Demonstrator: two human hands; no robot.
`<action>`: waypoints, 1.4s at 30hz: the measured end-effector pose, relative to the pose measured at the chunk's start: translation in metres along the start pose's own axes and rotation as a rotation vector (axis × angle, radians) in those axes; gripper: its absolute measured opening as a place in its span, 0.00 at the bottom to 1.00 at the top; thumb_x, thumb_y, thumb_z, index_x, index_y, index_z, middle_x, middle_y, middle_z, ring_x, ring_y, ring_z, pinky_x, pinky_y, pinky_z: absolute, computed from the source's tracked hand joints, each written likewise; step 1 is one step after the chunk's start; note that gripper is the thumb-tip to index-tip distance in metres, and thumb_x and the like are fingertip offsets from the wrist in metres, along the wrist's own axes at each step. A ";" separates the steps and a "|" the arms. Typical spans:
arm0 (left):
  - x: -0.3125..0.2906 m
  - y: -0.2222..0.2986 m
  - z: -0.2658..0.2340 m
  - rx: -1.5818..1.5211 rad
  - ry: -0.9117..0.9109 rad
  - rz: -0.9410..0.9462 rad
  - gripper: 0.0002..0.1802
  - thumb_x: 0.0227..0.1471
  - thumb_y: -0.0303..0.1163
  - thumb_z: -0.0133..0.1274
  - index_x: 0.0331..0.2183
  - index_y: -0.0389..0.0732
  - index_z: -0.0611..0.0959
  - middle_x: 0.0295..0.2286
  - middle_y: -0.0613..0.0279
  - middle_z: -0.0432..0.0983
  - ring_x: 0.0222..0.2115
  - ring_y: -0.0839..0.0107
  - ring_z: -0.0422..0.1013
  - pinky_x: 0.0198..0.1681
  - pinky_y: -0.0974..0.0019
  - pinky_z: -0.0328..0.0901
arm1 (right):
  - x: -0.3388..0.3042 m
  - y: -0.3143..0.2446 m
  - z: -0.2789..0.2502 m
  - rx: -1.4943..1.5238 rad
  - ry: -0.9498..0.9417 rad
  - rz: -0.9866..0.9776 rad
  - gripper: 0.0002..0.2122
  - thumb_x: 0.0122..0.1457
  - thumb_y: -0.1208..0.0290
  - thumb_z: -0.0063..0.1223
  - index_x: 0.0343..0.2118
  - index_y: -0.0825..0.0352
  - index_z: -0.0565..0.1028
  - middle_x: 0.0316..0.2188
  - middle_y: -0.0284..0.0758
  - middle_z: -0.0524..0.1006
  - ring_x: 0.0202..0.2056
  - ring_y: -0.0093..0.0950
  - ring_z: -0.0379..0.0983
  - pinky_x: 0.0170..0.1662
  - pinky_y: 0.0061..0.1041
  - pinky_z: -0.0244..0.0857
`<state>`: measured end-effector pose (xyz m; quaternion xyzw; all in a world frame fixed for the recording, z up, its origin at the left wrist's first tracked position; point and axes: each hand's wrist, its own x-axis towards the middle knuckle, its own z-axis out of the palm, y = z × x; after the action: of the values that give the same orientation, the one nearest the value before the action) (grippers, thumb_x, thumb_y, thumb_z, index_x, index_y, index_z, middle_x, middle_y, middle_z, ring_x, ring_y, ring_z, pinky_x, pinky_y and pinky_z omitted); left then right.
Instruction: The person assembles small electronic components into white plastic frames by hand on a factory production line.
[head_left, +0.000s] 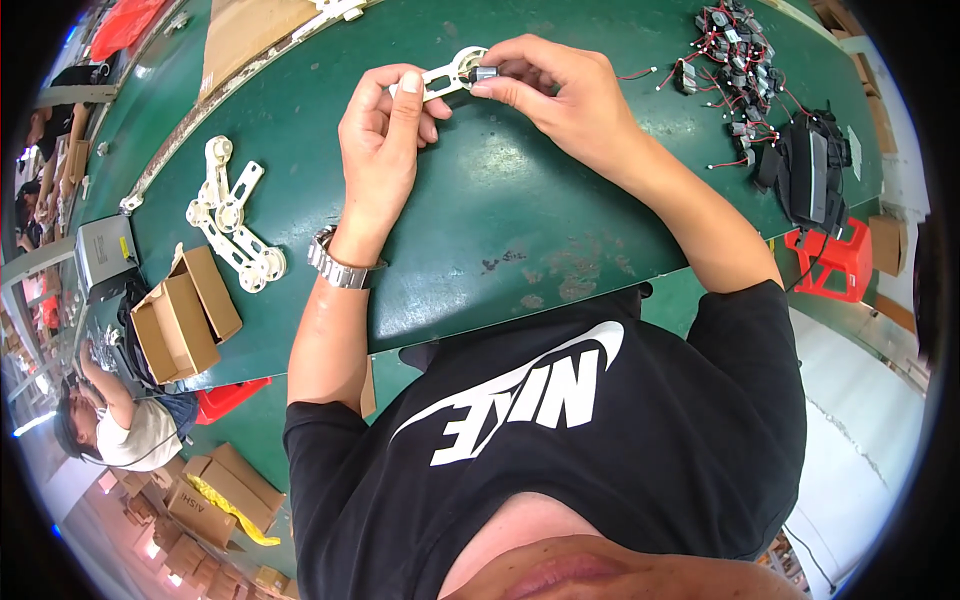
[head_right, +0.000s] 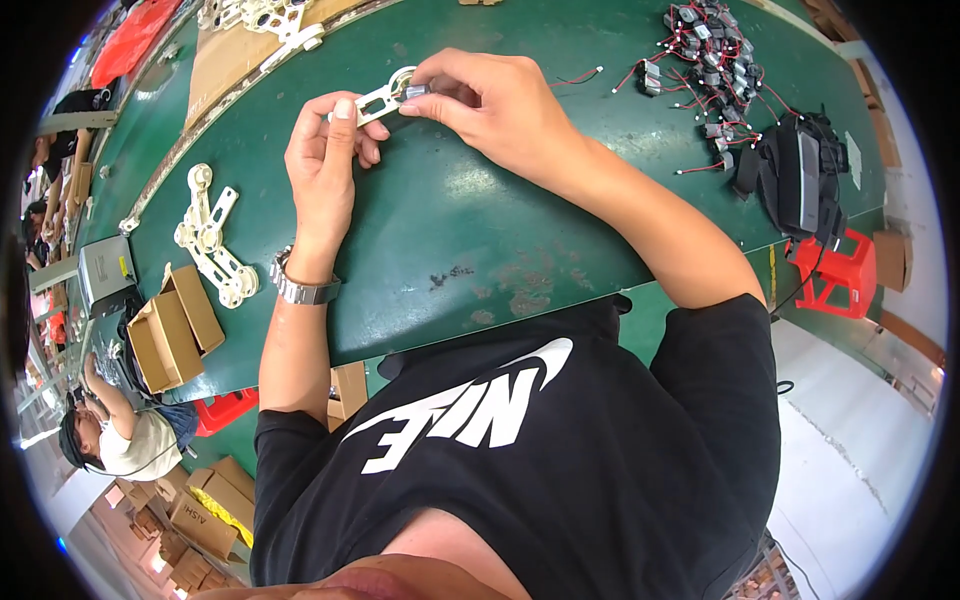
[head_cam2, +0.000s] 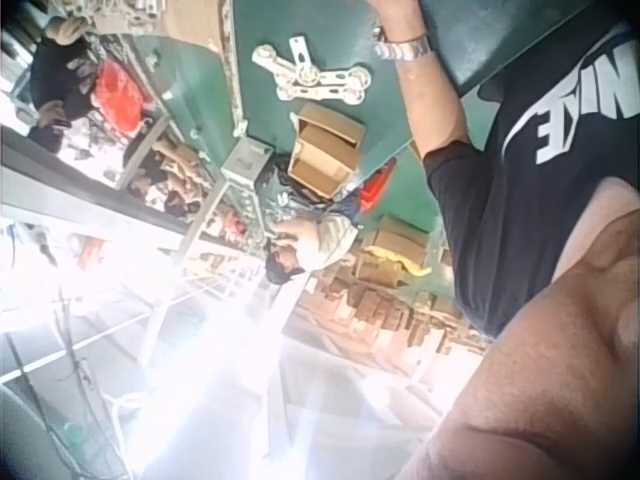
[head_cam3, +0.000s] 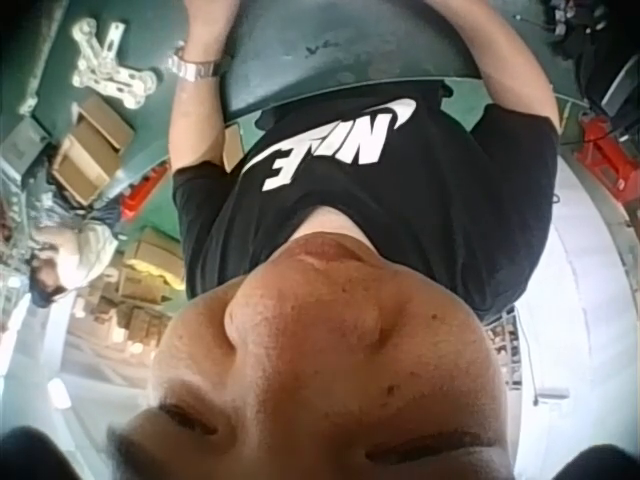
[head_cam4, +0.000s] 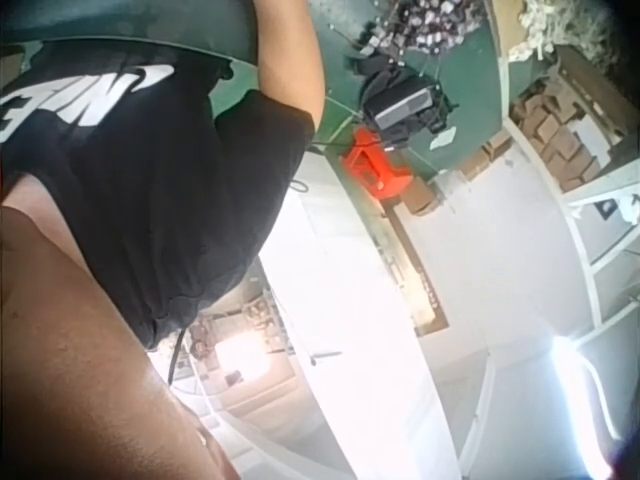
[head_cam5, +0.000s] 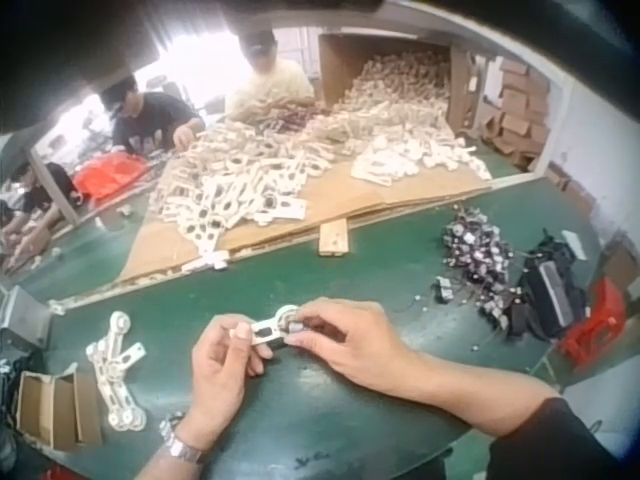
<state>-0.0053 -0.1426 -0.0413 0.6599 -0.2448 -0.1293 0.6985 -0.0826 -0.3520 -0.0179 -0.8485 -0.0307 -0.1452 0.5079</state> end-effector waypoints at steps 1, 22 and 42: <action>0.000 0.001 0.002 -0.018 0.002 -0.001 0.12 0.71 0.39 0.50 0.45 0.40 0.79 0.28 0.65 0.82 0.24 0.85 0.69 0.27 0.77 0.63 | 0.001 0.004 -0.001 -0.001 0.002 0.000 0.10 0.60 0.70 0.68 0.42 0.66 0.81 0.30 0.36 0.82 0.29 0.26 0.80 0.33 0.29 0.72; -0.007 0.012 0.016 0.192 0.133 -0.088 0.12 0.68 0.36 0.56 0.45 0.37 0.81 0.20 0.69 0.75 0.19 0.84 0.68 0.21 0.77 0.60 | -0.004 0.005 0.008 -0.338 0.089 -0.379 0.10 0.56 0.78 0.64 0.40 0.66 0.78 0.30 0.38 0.77 0.35 0.41 0.76 0.38 0.40 0.72; -0.006 0.008 0.009 -0.065 0.010 -0.084 0.12 0.69 0.37 0.55 0.45 0.38 0.81 0.20 0.70 0.74 0.20 0.83 0.69 0.23 0.76 0.63 | 0.002 0.016 0.005 0.053 0.083 -0.003 0.16 0.59 0.70 0.69 0.48 0.66 0.79 0.31 0.29 0.76 0.29 0.22 0.74 0.32 0.24 0.69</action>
<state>-0.0161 -0.1462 -0.0345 0.6470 -0.2092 -0.1631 0.7149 -0.0762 -0.3553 -0.0333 -0.8280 -0.0148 -0.1800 0.5308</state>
